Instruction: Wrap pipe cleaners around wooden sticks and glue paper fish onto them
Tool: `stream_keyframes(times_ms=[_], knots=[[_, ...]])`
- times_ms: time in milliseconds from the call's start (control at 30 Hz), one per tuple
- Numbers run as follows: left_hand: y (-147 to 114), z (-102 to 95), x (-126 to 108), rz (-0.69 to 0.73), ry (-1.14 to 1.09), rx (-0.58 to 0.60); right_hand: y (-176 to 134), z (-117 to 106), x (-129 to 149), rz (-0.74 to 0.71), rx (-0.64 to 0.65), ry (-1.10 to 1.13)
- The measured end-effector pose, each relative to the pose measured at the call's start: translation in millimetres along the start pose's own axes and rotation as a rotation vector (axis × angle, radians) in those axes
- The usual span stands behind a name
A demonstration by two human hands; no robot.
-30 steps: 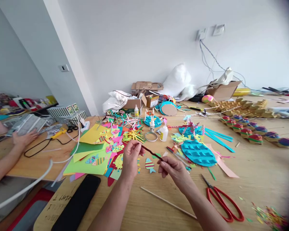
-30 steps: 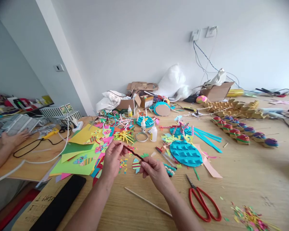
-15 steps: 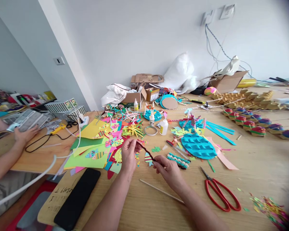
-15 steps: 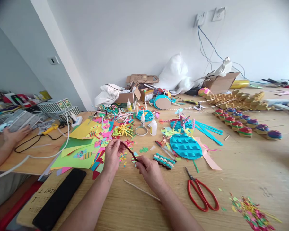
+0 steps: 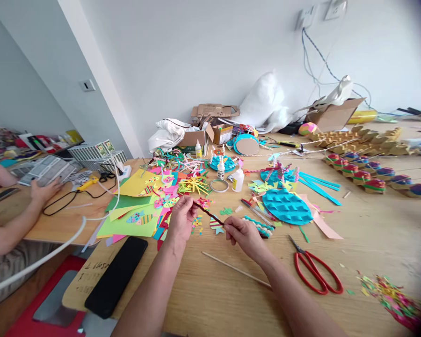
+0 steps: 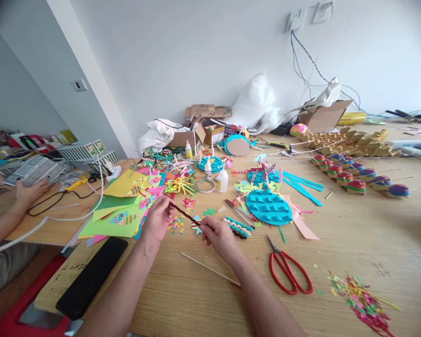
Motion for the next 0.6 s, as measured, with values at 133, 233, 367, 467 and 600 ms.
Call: stream_keyframes(times_ms=[133, 233, 367, 467, 600], knots=[[-2, -3.0, 1, 0.068, 0.075, 0.002, 1, -2, -3, -0.007, -0.037, -0.051], [-3, -9.5, 4, 0.119, 0.101, -0.031, 1, -5, 1, -0.065, -0.093, -0.145], [-2, -16.4, 6, 0.146, 0.113, -0.08, 2, -9, 2, -0.082, -0.138, -0.161], [-1, -20.7, 7, 0.141, 0.113, -0.123, 2, -8, -3, -0.052, -0.119, -0.131], [1, -28.1, 12, 0.084, 0.056, -0.178, 1, -7, -4, -0.049, -0.084, -0.074]])
Point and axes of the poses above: each hand's wrist, its own y-axis towards the middle knuckle, its own z-axis out of the palm, x = y × z, the point moved 8 cm from there along y, towards the middle knuckle, and after that the axes turned 1 degree about y, right-handed, at the moved point
